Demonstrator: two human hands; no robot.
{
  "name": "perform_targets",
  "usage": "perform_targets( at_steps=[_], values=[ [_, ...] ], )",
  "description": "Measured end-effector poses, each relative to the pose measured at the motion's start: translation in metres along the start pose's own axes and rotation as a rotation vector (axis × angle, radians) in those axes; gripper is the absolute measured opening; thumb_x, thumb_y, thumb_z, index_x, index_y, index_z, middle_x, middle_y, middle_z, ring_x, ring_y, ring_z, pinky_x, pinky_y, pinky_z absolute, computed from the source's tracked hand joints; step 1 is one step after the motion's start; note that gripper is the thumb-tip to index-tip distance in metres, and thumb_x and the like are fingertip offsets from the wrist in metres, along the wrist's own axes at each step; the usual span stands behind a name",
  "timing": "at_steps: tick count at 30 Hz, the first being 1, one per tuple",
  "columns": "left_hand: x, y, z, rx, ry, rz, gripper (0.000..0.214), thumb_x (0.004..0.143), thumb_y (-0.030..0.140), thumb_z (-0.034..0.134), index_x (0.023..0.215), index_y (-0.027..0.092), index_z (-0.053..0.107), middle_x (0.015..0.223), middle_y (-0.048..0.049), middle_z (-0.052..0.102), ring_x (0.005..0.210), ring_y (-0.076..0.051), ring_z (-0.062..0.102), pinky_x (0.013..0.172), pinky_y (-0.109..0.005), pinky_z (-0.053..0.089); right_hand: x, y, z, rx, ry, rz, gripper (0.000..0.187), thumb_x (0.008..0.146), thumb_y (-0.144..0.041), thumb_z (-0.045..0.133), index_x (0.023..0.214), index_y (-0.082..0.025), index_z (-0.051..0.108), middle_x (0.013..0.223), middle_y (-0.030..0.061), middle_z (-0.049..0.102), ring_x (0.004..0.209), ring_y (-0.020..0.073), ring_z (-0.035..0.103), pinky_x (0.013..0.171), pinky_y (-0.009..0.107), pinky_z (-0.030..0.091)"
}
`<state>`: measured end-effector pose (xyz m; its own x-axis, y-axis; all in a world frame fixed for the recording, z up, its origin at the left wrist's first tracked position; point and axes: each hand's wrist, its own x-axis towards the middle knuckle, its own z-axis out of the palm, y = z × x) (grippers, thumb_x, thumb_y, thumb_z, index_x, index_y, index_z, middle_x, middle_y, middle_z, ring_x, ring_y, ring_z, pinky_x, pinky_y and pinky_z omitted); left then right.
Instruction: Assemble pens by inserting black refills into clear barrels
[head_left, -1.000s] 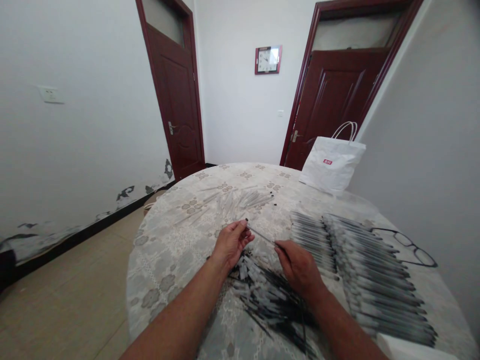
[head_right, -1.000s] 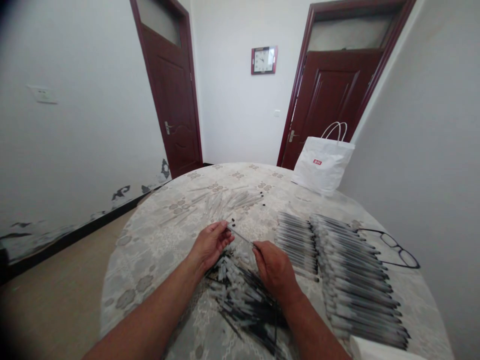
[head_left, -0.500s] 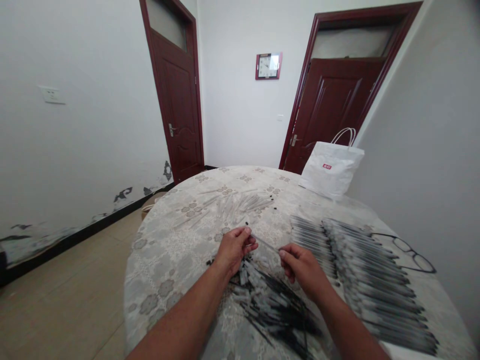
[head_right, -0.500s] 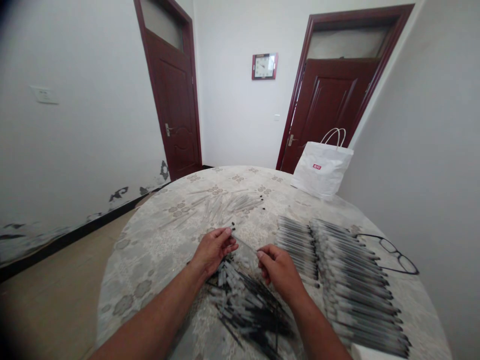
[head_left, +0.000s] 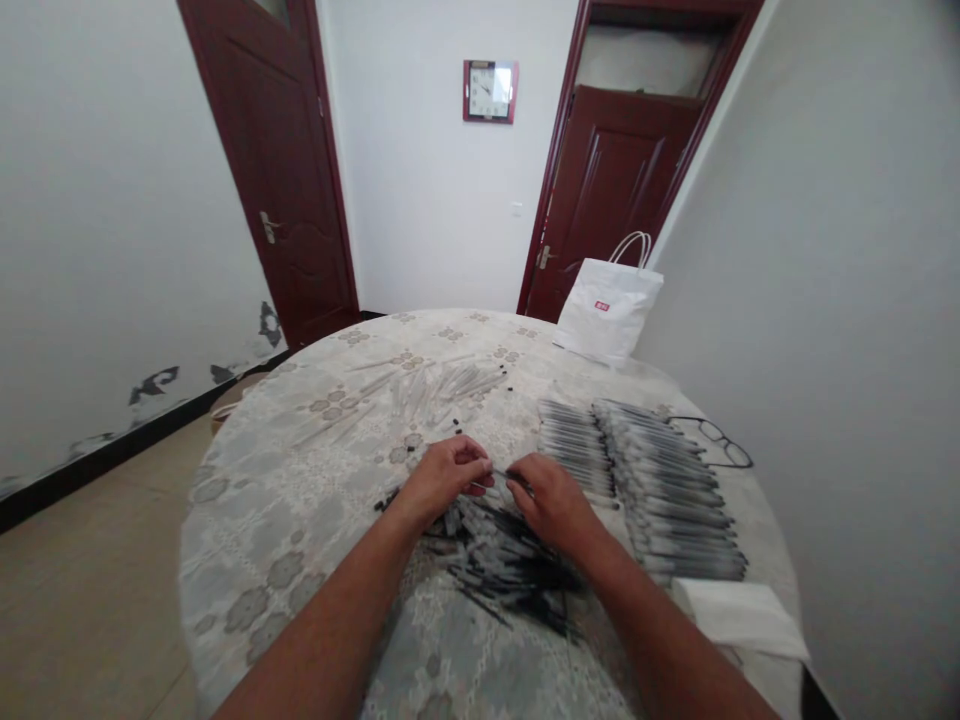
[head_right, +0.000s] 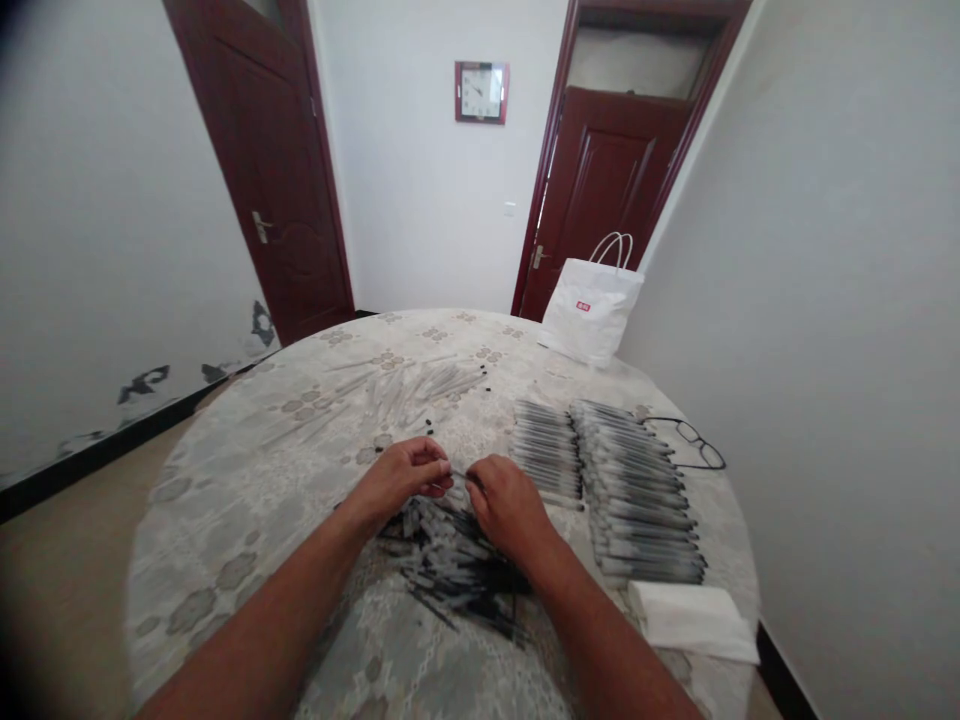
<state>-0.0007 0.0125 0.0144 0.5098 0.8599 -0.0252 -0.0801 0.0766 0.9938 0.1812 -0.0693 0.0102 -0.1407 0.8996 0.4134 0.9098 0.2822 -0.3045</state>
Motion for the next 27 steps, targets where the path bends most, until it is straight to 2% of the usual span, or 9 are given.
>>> perform_targets(
  at_steps=[3,6,10,13,17,21,27],
  values=[
    [0.002,-0.002,-0.002,0.047,-0.052,-0.023,0.025,0.07,0.035,0.078,0.08,0.016,0.066,0.074,-0.0069,0.07,0.071,-0.023,0.071,0.059,-0.028,0.055,0.002,-0.003,-0.01,-0.046,-0.11,0.033,0.012,0.092,-0.021,0.055,0.098,-0.02,0.066,0.094,0.0064,0.067,0.089,0.0181,0.061,0.079,0.027,0.042],
    [0.004,-0.003,-0.005,0.123,-0.051,-0.033,0.026,0.075,0.04,0.071,0.079,0.015,0.066,0.078,-0.0075,0.071,0.073,-0.022,0.071,0.06,-0.029,0.055,0.001,0.007,-0.028,-0.098,-0.284,0.08,0.014,0.09,-0.022,0.055,0.094,-0.02,0.069,0.092,0.0056,0.069,0.087,0.017,0.062,0.078,0.025,0.041],
    [0.006,0.0,-0.01,0.178,0.085,-0.002,0.028,0.076,0.043,0.066,0.08,0.015,0.065,0.083,-0.009,0.071,0.074,-0.021,0.069,0.058,-0.029,0.055,-0.007,0.038,-0.052,-0.178,-0.383,0.155,0.016,0.087,-0.021,0.056,0.094,-0.019,0.071,0.095,0.0062,0.07,0.09,0.0176,0.062,0.08,0.025,0.04],
    [0.007,0.004,-0.014,0.159,0.188,0.022,0.03,0.077,0.044,0.065,0.081,0.015,0.064,0.084,-0.0092,0.071,0.071,-0.019,0.067,0.057,-0.029,0.055,-0.019,0.06,-0.06,-0.258,-0.382,0.244,0.018,0.088,-0.022,0.056,0.096,-0.018,0.072,0.099,0.008,0.07,0.095,0.0194,0.062,0.084,0.025,0.04],
    [0.007,0.006,-0.014,0.165,0.241,0.044,0.031,0.076,0.045,0.064,0.08,0.014,0.064,0.082,-0.0088,0.07,0.068,-0.018,0.065,0.054,-0.028,0.055,-0.03,0.072,-0.054,-0.375,-0.338,0.278,0.021,0.092,-0.025,0.053,0.1,-0.019,0.072,0.101,0.0094,0.069,0.1,0.0209,0.06,0.088,0.026,0.04],
    [0.007,0.005,-0.014,0.214,0.261,0.057,0.032,0.075,0.047,0.064,0.08,0.015,0.065,0.079,-0.009,0.071,0.066,-0.018,0.066,0.051,-0.026,0.054,-0.027,0.075,-0.04,-0.494,-0.286,0.278,0.02,0.094,-0.028,0.053,0.101,-0.021,0.071,0.101,0.0096,0.067,0.102,0.0225,0.057,0.089,0.029,0.039],
    [0.008,0.01,-0.027,0.252,0.354,0.12,0.033,0.078,0.047,0.062,0.083,0.014,0.066,0.085,-0.01,0.073,0.07,-0.02,0.068,0.051,-0.026,0.055,-0.025,0.077,-0.032,-0.489,-0.317,0.236,0.018,0.093,-0.027,0.053,0.097,-0.021,0.069,0.099,0.0091,0.065,0.101,0.0226,0.055,0.087,0.029,0.038]
  ],
)
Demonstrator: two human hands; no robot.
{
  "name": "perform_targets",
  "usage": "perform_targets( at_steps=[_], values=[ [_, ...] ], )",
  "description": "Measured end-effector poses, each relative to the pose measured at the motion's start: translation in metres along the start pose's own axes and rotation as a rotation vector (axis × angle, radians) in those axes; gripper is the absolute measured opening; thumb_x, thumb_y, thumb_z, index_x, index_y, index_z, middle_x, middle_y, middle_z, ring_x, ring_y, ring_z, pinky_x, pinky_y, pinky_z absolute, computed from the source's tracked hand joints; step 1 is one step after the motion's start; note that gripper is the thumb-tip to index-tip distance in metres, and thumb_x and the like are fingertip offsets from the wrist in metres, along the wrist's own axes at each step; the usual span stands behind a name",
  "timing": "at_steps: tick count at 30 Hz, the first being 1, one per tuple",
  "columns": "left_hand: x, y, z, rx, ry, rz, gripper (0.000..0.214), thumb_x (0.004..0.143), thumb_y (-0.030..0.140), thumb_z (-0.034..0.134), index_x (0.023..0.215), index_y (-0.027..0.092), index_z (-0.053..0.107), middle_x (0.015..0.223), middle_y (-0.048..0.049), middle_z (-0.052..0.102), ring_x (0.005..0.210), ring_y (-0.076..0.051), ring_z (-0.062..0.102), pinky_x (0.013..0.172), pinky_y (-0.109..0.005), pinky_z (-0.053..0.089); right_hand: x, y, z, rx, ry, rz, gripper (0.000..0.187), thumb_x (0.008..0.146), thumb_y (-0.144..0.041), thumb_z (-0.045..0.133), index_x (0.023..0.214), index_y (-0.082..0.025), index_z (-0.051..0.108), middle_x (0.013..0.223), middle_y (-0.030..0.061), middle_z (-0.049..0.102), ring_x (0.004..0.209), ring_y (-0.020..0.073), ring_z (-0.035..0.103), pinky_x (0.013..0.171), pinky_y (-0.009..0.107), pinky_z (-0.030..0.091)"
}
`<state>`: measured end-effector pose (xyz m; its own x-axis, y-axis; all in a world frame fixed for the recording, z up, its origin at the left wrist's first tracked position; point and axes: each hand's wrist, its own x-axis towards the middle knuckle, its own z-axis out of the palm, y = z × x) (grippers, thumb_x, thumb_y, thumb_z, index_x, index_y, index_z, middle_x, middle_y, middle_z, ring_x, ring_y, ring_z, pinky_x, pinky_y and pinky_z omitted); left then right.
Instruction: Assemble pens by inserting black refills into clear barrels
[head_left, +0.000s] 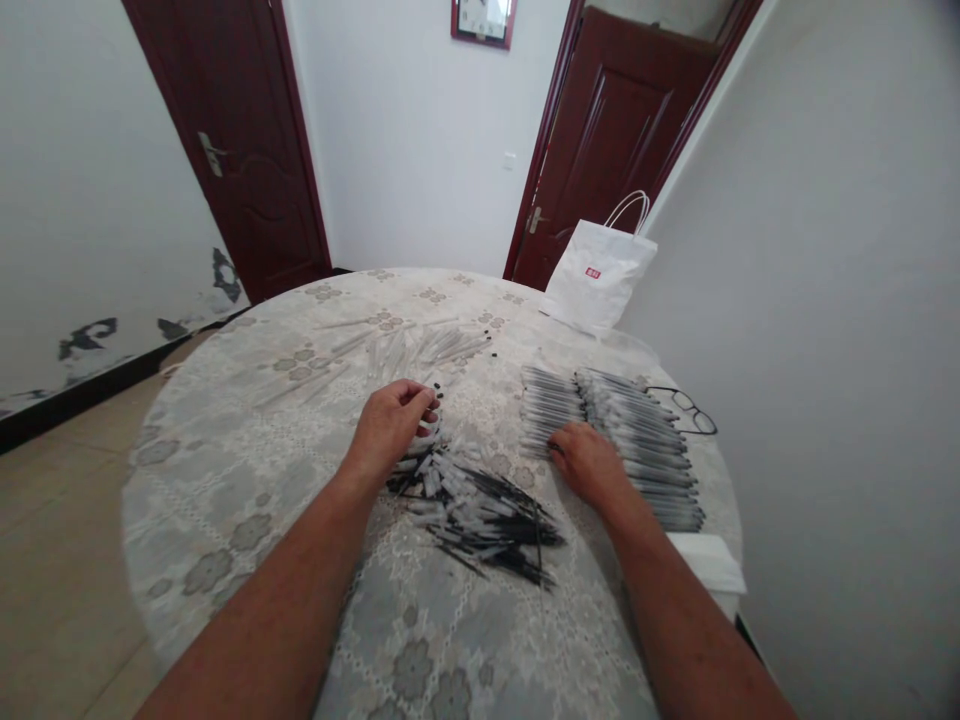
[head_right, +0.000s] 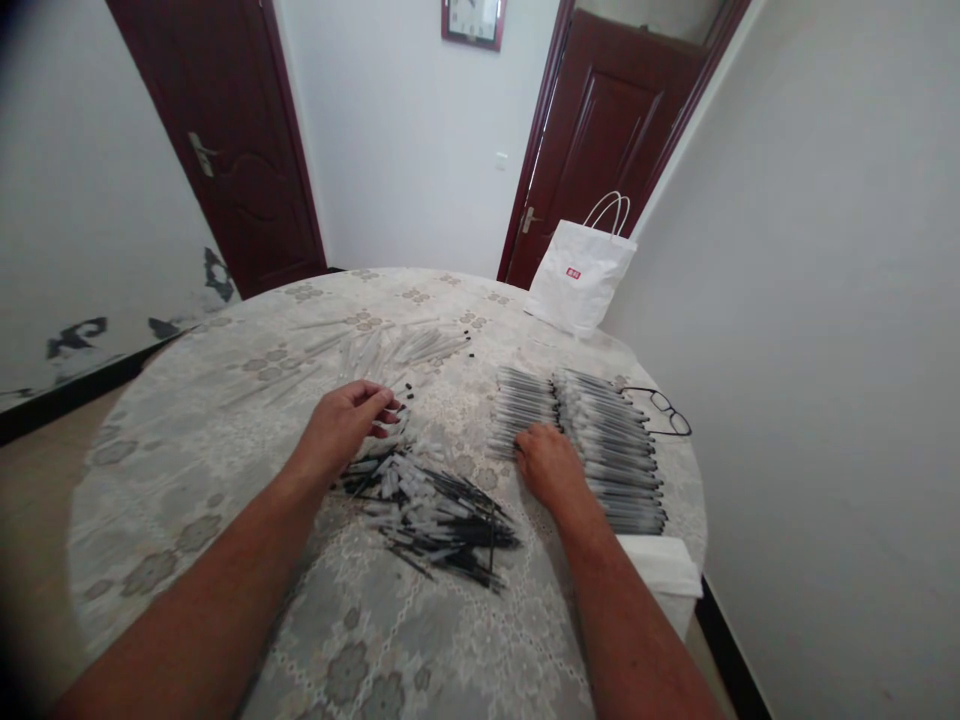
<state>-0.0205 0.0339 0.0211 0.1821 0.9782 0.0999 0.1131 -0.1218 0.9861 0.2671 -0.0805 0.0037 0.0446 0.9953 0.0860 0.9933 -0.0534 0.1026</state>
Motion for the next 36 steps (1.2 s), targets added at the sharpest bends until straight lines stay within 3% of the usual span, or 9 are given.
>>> perform_targets(
  at_steps=[6,12,17,24,31,36],
  values=[
    [0.006,-0.002,-0.01,-0.015,0.135,0.017,0.032,0.077,0.045,0.063,0.084,0.014,0.067,0.087,-0.0104,0.073,0.07,-0.02,0.069,0.051,-0.026,0.054,-0.006,0.0,0.005,0.074,-0.005,-0.047,0.019,0.094,-0.028,0.052,0.1,-0.02,0.067,0.1,0.0083,0.064,0.103,0.0217,0.055,0.091,0.029,0.038],
    [0.011,-0.008,-0.02,-0.009,0.228,0.02,0.029,0.079,0.043,0.061,0.085,0.015,0.066,0.087,-0.0097,0.073,0.068,-0.019,0.068,0.047,-0.024,0.052,-0.006,0.006,0.02,0.098,-0.01,-0.046,0.017,0.093,-0.026,0.052,0.096,-0.021,0.067,0.098,0.007,0.063,0.098,0.0208,0.057,0.085,0.028,0.04],
    [0.015,-0.014,-0.025,0.025,0.248,-0.011,0.028,0.079,0.043,0.06,0.084,0.015,0.066,0.086,-0.0102,0.073,0.069,-0.019,0.068,0.047,-0.024,0.05,-0.008,0.005,0.028,0.109,0.061,-0.083,0.016,0.092,-0.024,0.05,0.095,-0.023,0.066,0.095,0.0065,0.063,0.094,0.0212,0.059,0.08,0.029,0.043],
    [0.016,-0.019,-0.026,0.152,0.234,-0.015,0.027,0.081,0.043,0.056,0.081,0.017,0.065,0.083,-0.0073,0.073,0.067,-0.018,0.068,0.05,-0.024,0.048,-0.012,-0.013,0.031,0.228,0.197,-0.217,0.02,0.096,-0.029,0.046,0.101,-0.023,0.064,0.1,0.0082,0.065,0.094,0.0225,0.06,0.088,0.036,0.047],
    [0.005,-0.007,-0.035,0.365,0.25,0.002,0.026,0.086,0.043,0.052,0.086,0.021,0.066,0.079,-0.0049,0.072,0.074,-0.021,0.068,0.068,-0.031,0.05,-0.017,-0.046,0.0,0.315,0.156,-0.267,0.026,0.094,-0.031,0.047,0.115,-0.029,0.063,0.119,0.0105,0.064,0.11,0.0272,0.06,0.096,0.044,0.05],
    [0.004,0.012,-0.071,0.693,0.132,0.156,0.022,0.089,0.04,0.052,0.089,0.025,0.067,0.083,-0.003,0.072,0.079,-0.021,0.067,0.075,-0.032,0.049,0.003,-0.059,-0.031,0.344,0.11,-0.333,0.033,0.093,-0.035,0.05,0.123,-0.033,0.061,0.125,0.0081,0.063,0.112,0.0267,0.061,0.098,0.044,0.05]
  ],
)
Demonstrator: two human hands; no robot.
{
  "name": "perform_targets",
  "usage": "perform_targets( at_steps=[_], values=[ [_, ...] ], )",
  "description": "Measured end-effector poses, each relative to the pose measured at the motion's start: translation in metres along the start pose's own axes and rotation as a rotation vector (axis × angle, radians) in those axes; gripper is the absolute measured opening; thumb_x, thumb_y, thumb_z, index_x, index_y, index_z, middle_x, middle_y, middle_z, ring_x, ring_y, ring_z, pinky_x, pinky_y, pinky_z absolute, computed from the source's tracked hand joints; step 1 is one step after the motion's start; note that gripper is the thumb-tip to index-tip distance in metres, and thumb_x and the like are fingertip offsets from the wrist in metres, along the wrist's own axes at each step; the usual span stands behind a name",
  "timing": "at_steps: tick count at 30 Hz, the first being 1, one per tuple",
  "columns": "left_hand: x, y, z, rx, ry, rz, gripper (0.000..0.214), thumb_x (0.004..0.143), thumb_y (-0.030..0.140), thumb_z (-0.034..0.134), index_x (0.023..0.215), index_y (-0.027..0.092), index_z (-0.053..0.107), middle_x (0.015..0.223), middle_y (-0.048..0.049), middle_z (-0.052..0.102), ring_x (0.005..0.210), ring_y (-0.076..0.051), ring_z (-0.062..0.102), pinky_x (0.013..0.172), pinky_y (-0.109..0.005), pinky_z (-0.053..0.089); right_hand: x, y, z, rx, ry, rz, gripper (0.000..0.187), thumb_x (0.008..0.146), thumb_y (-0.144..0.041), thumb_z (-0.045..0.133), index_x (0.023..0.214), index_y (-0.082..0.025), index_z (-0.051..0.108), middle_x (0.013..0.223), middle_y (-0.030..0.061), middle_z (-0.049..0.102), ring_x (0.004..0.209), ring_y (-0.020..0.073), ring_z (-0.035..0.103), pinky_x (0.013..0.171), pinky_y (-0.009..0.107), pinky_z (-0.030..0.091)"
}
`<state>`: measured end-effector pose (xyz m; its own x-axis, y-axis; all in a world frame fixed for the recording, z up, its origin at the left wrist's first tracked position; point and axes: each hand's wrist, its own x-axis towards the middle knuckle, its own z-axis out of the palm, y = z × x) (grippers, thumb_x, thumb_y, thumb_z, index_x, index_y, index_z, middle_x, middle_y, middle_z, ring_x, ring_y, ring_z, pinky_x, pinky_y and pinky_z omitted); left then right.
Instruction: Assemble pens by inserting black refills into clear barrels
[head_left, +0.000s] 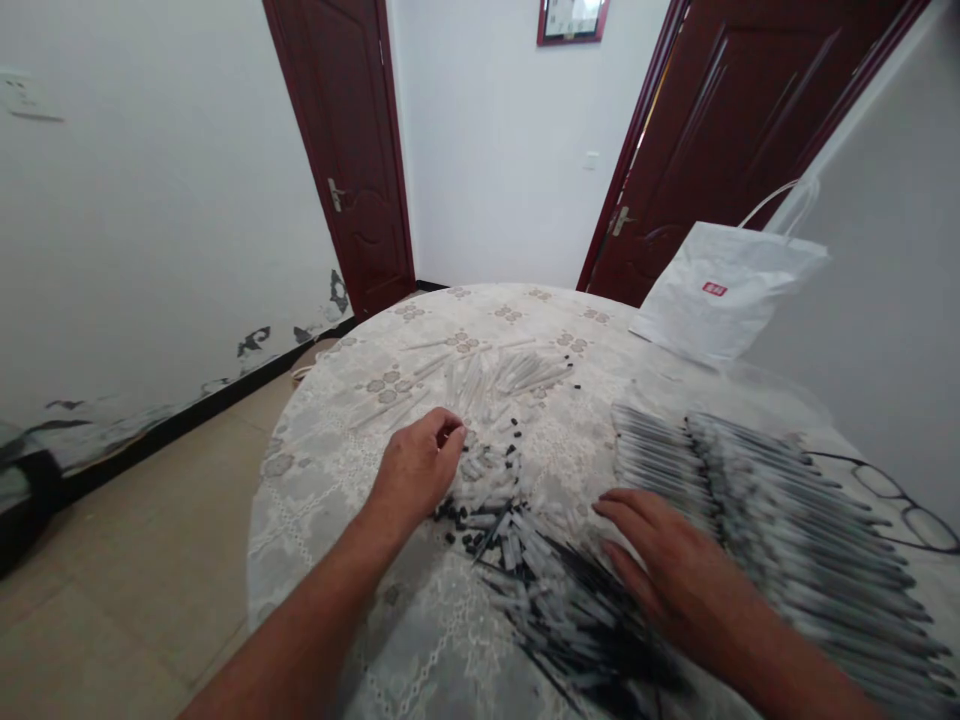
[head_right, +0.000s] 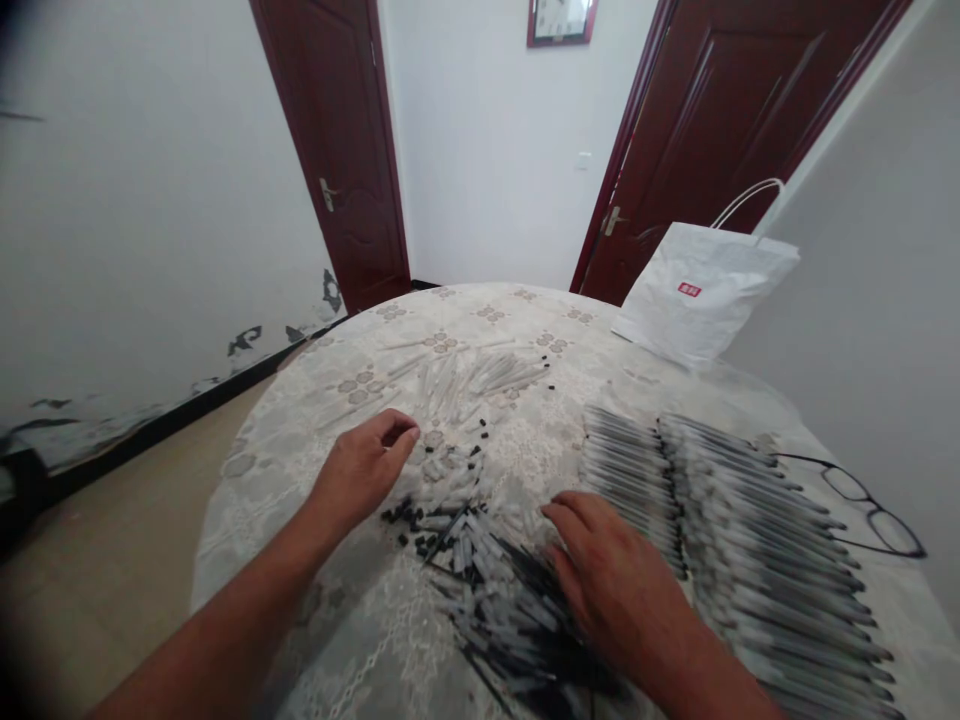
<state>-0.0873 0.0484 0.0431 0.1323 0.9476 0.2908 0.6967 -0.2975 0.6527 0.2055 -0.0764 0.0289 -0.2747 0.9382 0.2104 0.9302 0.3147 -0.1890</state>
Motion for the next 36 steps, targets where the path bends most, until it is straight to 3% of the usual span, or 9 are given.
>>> perform_targets(
  at_steps=[3,6,12,15,18,22,26,31,36],
  values=[
    [0.029,-0.025,-0.012,0.144,0.009,0.068,0.023,0.091,0.039,0.049,0.097,0.024,0.066,0.09,-0.0042,0.072,0.083,-0.022,0.067,0.078,-0.034,0.049,0.049,0.004,-0.002,-0.019,0.026,-0.009,0.038,0.094,-0.036,0.047,0.129,-0.03,0.059,0.129,0.0095,0.061,0.119,0.0283,0.057,0.104,0.046,0.045],
    [0.071,-0.061,-0.008,0.282,0.021,0.135,0.029,0.092,0.036,0.047,0.11,0.021,0.064,0.109,-0.0097,0.069,0.1,-0.026,0.065,0.091,-0.037,0.047,0.12,0.02,0.009,-0.057,0.078,-0.055,0.042,0.097,-0.038,0.042,0.134,-0.023,0.056,0.132,0.0114,0.059,0.125,0.0274,0.052,0.109,0.046,0.041],
    [0.152,-0.125,0.008,0.466,0.046,0.075,0.044,0.094,0.037,0.043,0.13,0.014,0.054,0.13,-0.0174,0.059,0.121,-0.03,0.055,0.1,-0.039,0.043,0.264,0.09,0.052,-0.139,0.146,-0.115,0.048,0.1,-0.034,0.036,0.138,-0.011,0.052,0.14,0.0169,0.053,0.133,0.0264,0.045,0.113,0.043,0.036],
    [0.185,-0.148,0.016,0.507,0.065,0.062,0.048,0.095,0.04,0.042,0.134,0.014,0.05,0.136,-0.0187,0.054,0.127,-0.03,0.05,0.103,-0.039,0.039,0.316,0.122,0.074,-0.15,0.108,-0.041,0.049,0.1,-0.034,0.035,0.143,-0.012,0.048,0.145,0.0158,0.049,0.137,0.0257,0.042,0.114,0.042,0.033],
    [0.213,-0.167,0.029,0.531,0.046,0.053,0.05,0.096,0.041,0.039,0.135,0.011,0.049,0.137,-0.0208,0.053,0.128,-0.03,0.048,0.104,-0.039,0.038,0.353,0.139,0.094,-0.162,0.04,0.033,0.05,0.102,-0.033,0.032,0.144,-0.011,0.046,0.149,0.0153,0.045,0.139,0.0241,0.039,0.116,0.038,0.028],
    [0.235,-0.179,0.048,0.542,-0.063,0.035,0.05,0.095,0.046,0.038,0.131,0.014,0.052,0.131,-0.0189,0.058,0.123,-0.03,0.053,0.101,-0.039,0.038,0.381,0.14,0.118,-0.166,-0.043,0.049,0.051,0.101,-0.037,0.036,0.146,-0.015,0.045,0.148,0.0137,0.047,0.135,0.0244,0.042,0.113,0.036,0.03],
    [0.235,-0.175,0.056,0.576,-0.099,0.056,0.052,0.093,0.052,0.04,0.124,0.015,0.059,0.124,-0.0193,0.06,0.116,-0.033,0.054,0.098,-0.043,0.039,0.389,0.132,0.13,-0.178,-0.108,0.099,0.048,0.098,-0.044,0.043,0.138,-0.021,0.055,0.135,0.0157,0.055,0.125,0.0304,0.049,0.105,0.043,0.035],
    [0.207,-0.158,0.057,0.491,-0.129,0.162,0.049,0.093,0.053,0.042,0.12,0.018,0.063,0.122,-0.0174,0.058,0.116,-0.033,0.05,0.099,-0.044,0.037,0.375,0.118,0.125,-0.173,-0.122,0.144,0.045,0.097,-0.048,0.043,0.127,-0.02,0.062,0.121,0.0163,0.06,0.113,0.0297,0.053,0.098,0.041,0.038],
    [0.183,-0.144,0.06,0.484,0.001,0.098,0.056,0.092,0.052,0.047,0.135,0.017,0.052,0.131,-0.0183,0.051,0.116,-0.032,0.051,0.099,-0.041,0.037,0.34,0.091,0.118,-0.162,-0.103,0.146,0.039,0.098,-0.047,0.042,0.119,-0.022,0.064,0.116,0.0125,0.061,0.108,0.0256,0.054,0.091,0.035,0.039]
  ],
)
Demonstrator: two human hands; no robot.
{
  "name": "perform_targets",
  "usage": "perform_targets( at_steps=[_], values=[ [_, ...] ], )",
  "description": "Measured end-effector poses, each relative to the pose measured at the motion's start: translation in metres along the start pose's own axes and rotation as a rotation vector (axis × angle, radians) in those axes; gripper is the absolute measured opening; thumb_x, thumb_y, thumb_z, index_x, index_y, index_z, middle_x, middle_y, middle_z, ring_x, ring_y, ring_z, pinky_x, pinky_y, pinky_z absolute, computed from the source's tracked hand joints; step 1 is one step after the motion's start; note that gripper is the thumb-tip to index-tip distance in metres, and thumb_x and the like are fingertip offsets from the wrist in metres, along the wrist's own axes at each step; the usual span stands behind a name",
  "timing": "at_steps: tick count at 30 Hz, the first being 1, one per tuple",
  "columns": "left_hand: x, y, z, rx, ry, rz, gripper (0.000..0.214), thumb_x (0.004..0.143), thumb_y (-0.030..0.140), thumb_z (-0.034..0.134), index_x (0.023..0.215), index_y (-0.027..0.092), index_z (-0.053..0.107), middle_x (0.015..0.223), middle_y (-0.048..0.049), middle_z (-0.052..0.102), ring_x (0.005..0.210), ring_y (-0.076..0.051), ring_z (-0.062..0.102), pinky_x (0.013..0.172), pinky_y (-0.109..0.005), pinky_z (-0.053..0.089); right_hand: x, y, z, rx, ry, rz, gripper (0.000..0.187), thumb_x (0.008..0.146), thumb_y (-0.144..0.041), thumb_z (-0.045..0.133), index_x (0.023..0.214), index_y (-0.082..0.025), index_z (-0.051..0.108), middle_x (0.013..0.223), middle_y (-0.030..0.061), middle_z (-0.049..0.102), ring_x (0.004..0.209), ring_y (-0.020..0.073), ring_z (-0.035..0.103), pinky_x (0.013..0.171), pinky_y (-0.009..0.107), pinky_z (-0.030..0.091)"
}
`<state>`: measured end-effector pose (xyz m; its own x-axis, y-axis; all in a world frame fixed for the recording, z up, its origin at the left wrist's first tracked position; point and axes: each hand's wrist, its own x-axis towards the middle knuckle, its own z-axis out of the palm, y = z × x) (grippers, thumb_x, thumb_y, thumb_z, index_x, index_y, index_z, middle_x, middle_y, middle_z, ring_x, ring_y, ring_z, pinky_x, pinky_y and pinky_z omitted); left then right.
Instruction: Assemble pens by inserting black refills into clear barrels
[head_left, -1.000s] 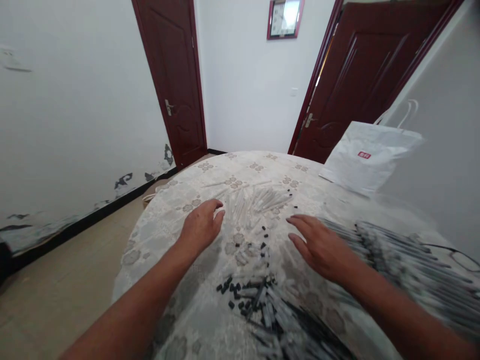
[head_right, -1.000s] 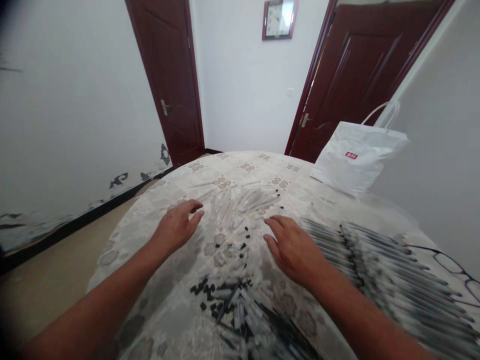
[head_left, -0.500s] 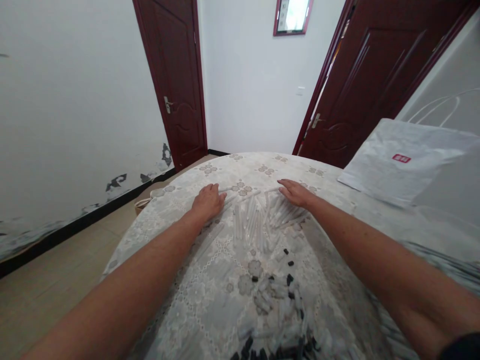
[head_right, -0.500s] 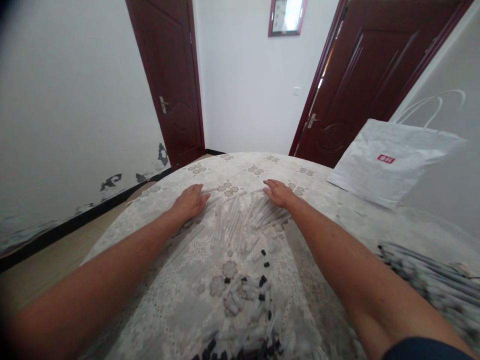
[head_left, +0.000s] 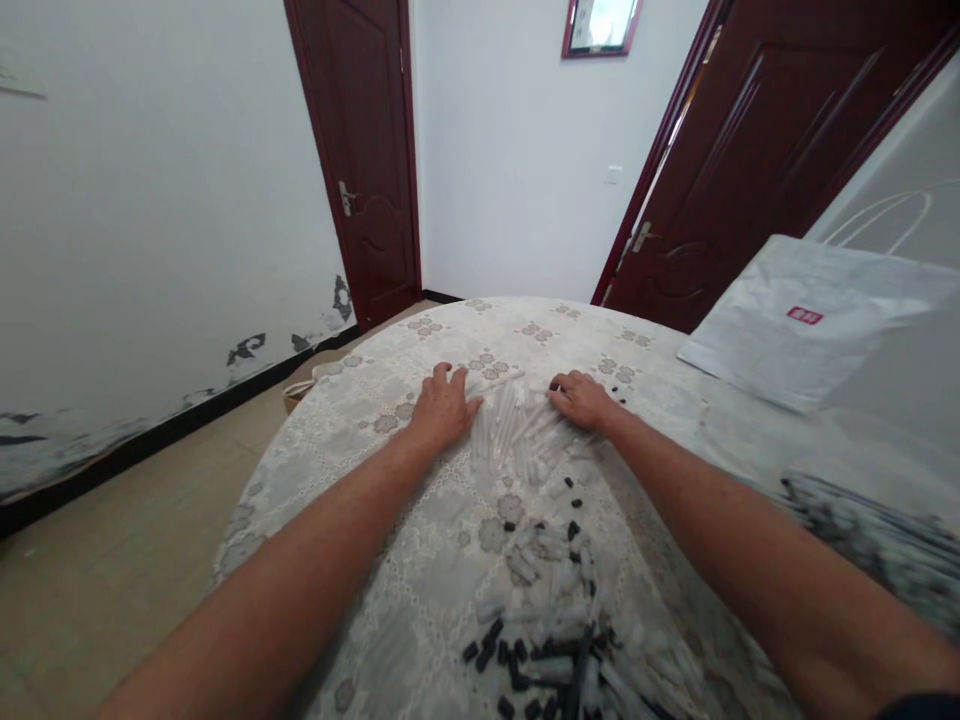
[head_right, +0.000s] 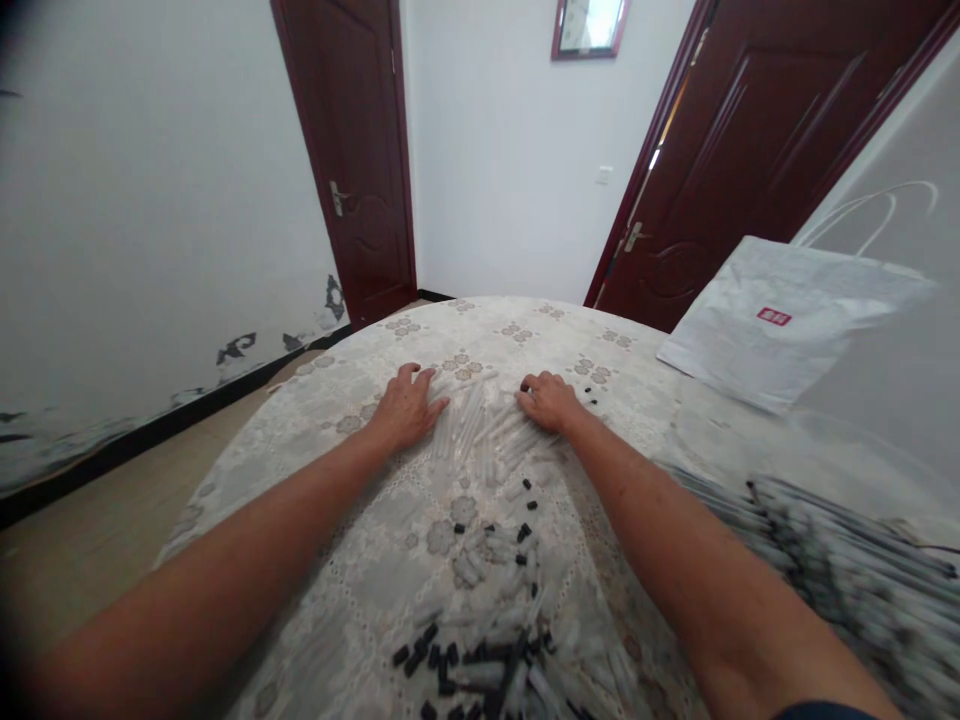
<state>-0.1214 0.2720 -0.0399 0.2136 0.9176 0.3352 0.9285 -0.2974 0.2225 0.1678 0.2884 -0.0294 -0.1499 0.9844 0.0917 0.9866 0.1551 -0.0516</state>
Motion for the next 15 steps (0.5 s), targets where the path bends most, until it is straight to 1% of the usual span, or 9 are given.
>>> perform_targets(
  at_steps=[2,4,9,13,15],
  values=[
    [-0.001,0.003,-0.001,0.015,-0.047,-0.044,0.053,0.093,0.052,0.045,0.13,0.016,0.055,0.125,-0.0185,0.054,0.112,-0.031,0.054,0.096,-0.041,0.039,-0.016,-0.009,-0.001,-0.002,0.02,0.012,0.04,0.099,-0.046,0.04,0.117,-0.021,0.064,0.114,0.0128,0.06,0.108,0.0258,0.054,0.09,0.035,0.039],
    [-0.002,0.005,-0.004,0.02,-0.114,-0.033,0.047,0.093,0.051,0.044,0.121,0.016,0.06,0.118,-0.0175,0.058,0.109,-0.031,0.056,0.093,-0.04,0.041,-0.032,-0.017,-0.002,-0.001,0.031,0.016,0.039,0.099,-0.046,0.039,0.115,-0.021,0.064,0.113,0.0125,0.061,0.107,0.0253,0.054,0.09,0.035,0.039],
    [-0.016,0.013,-0.014,-0.064,-0.194,0.159,0.039,0.092,0.045,0.047,0.119,0.02,0.058,0.116,-0.0139,0.061,0.102,-0.026,0.061,0.086,-0.036,0.045,-0.068,-0.036,-0.006,0.02,0.036,0.01,0.038,0.099,-0.045,0.04,0.111,-0.02,0.066,0.11,0.0124,0.063,0.105,0.0242,0.055,0.091,0.034,0.038],
    [-0.038,0.02,-0.022,-0.118,-0.244,0.294,0.033,0.094,0.042,0.043,0.114,0.02,0.058,0.112,-0.0126,0.062,0.098,-0.025,0.062,0.083,-0.034,0.046,-0.09,-0.048,-0.011,0.042,0.024,-0.016,0.037,0.099,-0.043,0.041,0.106,-0.017,0.067,0.107,0.0127,0.065,0.105,0.0228,0.056,0.095,0.033,0.037],
    [-0.052,0.024,-0.027,-0.154,-0.255,0.366,0.031,0.094,0.04,0.042,0.112,0.02,0.058,0.108,-0.0117,0.063,0.096,-0.024,0.062,0.084,-0.033,0.046,-0.1,-0.054,-0.013,0.048,0.011,-0.03,0.036,0.098,-0.043,0.043,0.102,-0.017,0.068,0.104,0.0116,0.066,0.103,0.0215,0.057,0.094,0.031,0.037]
  ],
)
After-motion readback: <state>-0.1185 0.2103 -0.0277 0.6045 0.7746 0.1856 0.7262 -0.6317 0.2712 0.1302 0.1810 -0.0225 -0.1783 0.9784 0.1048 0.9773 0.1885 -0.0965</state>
